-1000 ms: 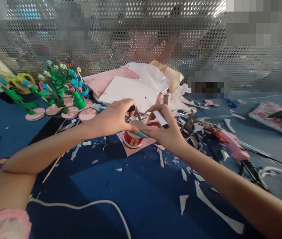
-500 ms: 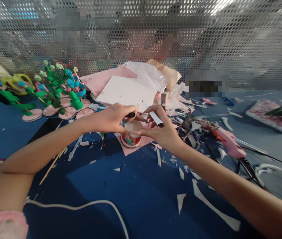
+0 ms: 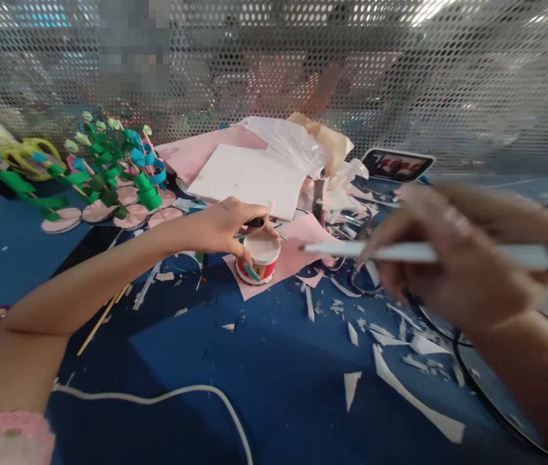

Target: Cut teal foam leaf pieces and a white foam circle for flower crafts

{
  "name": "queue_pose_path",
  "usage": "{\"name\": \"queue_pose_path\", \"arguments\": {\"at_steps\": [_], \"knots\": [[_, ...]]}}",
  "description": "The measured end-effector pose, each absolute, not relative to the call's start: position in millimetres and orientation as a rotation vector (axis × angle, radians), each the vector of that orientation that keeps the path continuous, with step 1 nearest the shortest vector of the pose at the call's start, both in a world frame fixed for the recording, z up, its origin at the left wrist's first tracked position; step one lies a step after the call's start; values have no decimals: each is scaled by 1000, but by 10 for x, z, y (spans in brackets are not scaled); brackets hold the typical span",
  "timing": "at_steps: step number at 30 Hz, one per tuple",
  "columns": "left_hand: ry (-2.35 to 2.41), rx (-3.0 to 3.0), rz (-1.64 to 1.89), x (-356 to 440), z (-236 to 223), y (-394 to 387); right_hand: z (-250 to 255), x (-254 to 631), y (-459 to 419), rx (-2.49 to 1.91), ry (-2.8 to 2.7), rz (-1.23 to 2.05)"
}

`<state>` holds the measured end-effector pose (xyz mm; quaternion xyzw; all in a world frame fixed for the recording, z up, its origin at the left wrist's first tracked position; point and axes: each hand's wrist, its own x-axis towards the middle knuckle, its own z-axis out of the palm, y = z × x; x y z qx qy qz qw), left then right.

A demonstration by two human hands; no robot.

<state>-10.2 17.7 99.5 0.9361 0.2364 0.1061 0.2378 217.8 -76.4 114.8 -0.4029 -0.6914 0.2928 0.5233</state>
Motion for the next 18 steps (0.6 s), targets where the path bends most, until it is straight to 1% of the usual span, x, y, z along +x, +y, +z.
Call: {"name": "queue_pose_path", "arguments": {"at_steps": [2,4,10,18], "knots": [[664,2581,280,-100,996,179,1021,2081,-834,-807,-1953,589],[664,2595,276,-100,993,183,845,1962,-855,-684,-2123,529],[638,2615,291,-106,970,196,370,1761,-788,-762,-2098,672],[621,2628,326,-103,952,200,281,1689,-767,-633,-2156,511]]}}
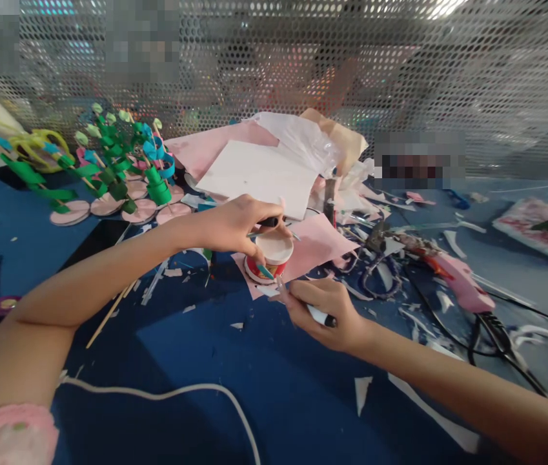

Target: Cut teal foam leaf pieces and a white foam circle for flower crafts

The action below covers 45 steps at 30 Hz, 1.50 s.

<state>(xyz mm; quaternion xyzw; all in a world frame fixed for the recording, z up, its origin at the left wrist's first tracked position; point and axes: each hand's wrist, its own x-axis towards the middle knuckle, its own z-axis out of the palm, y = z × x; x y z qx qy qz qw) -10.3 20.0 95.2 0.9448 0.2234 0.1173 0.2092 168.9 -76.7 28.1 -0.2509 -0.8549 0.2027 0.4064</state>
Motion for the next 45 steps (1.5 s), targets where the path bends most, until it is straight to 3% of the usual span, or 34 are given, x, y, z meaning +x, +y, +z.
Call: {"name": "queue_pose_path", "arguments": {"at_steps": [14,29,40,45], "knots": [[595,2603,348,-98,961,174,175,1720,-785,-534,-2170,402],[595,2624,349,-98,936,182,226,1624,-777,-773,-2257,261],[586,2627,353,-103,922,196,174,1880,-753,-750,-2252,556],[592,2635,323,-100,944,187,101,2010,-724,-932,-2087,766]]}}
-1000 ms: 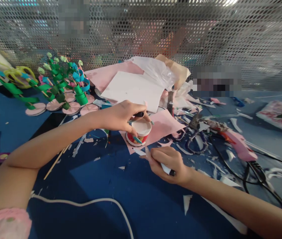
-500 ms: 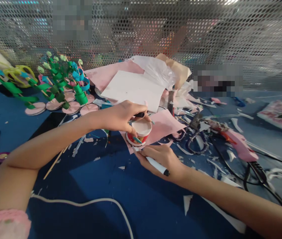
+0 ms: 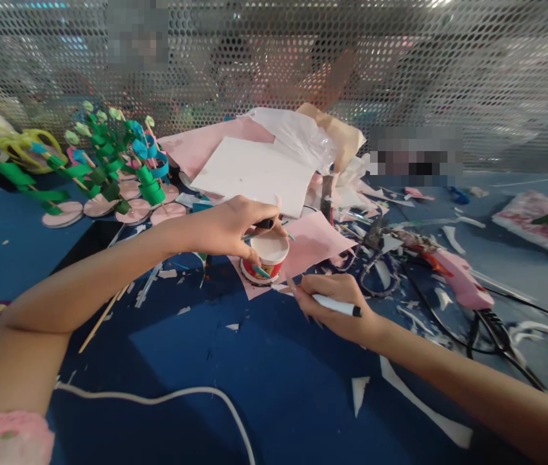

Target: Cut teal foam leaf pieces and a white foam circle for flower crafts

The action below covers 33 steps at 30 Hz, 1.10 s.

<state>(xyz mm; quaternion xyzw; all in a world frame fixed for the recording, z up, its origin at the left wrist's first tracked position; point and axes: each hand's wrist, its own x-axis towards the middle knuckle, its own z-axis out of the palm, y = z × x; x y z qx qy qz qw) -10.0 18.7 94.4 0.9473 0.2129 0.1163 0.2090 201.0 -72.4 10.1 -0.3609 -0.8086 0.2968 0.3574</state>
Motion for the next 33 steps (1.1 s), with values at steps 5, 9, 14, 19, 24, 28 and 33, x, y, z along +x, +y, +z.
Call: {"name": "queue_pose_path", "arguments": {"at_steps": [5,9,14,19,24,28,33], "knots": [[599,2632,305,-87,967,172,133,2032,-675,-1200,-1851,941],[618,2639,313,-89,958,174,230,2014,-581,-1364,-1628,1092],[552,2605,323,-105,934,198,319,1991,-431,-1420,-1556,1129],[561,2596,313,-109,948,196,386,1945,-299,-1484,-1539,1137],[557,2606,308,-108,958,191,447,1913,-179,-1543,-1545,1164],[554,2594,310,-108,952,195,454,1892,-85,-1578,-1528,1172],[553,2598,310,-103,950,195,380,1864,80,-1497,-1547,1129]]}}
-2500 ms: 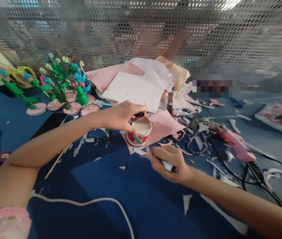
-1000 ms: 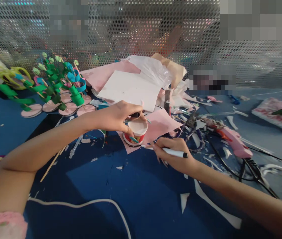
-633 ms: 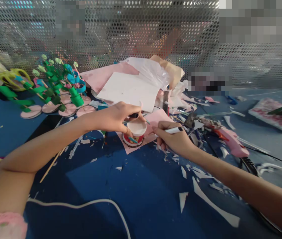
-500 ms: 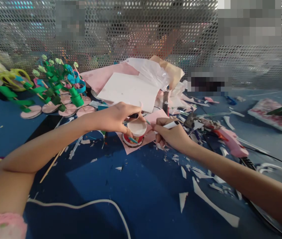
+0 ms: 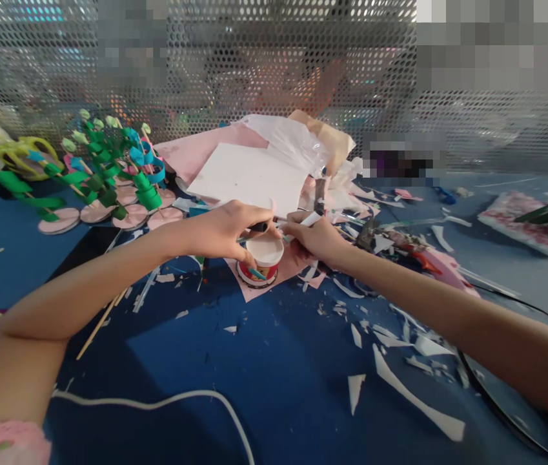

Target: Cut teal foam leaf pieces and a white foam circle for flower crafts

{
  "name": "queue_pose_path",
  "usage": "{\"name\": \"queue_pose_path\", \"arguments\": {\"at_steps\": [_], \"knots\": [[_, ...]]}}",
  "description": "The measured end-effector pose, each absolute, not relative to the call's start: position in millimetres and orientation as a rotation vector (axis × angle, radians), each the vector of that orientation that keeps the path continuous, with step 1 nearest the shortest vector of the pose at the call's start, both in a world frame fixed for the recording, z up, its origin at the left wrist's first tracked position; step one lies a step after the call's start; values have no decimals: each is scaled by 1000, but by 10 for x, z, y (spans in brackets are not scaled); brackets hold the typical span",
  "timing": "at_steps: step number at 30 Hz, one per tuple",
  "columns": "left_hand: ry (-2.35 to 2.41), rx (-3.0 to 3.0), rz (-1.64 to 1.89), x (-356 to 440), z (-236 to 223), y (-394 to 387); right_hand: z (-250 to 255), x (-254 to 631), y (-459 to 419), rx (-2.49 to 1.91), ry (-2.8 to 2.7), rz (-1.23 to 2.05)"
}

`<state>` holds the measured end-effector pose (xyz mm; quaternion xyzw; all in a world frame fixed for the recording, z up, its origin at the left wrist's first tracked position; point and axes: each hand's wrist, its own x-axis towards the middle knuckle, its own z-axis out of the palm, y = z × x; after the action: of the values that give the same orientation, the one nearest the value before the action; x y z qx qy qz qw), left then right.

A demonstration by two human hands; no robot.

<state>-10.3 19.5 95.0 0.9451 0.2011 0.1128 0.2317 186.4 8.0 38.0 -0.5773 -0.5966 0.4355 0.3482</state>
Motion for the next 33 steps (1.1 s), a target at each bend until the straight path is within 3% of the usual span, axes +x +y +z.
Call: {"name": "queue_pose_path", "arguments": {"at_steps": [9,15,24,33], "knots": [[610,2600,312,-91,962,185,322,1748,302,-1318,-1701,1043],[606,2601,327,-82,962,183,323,1818,210,-1408,-1617,1150],[613,2639,309,-74,961,185,354,1971,-77,-1462,-1706,1001],[645,2615,294,-72,966,184,373,1970,-423,-1448,-1558,1169]]}}
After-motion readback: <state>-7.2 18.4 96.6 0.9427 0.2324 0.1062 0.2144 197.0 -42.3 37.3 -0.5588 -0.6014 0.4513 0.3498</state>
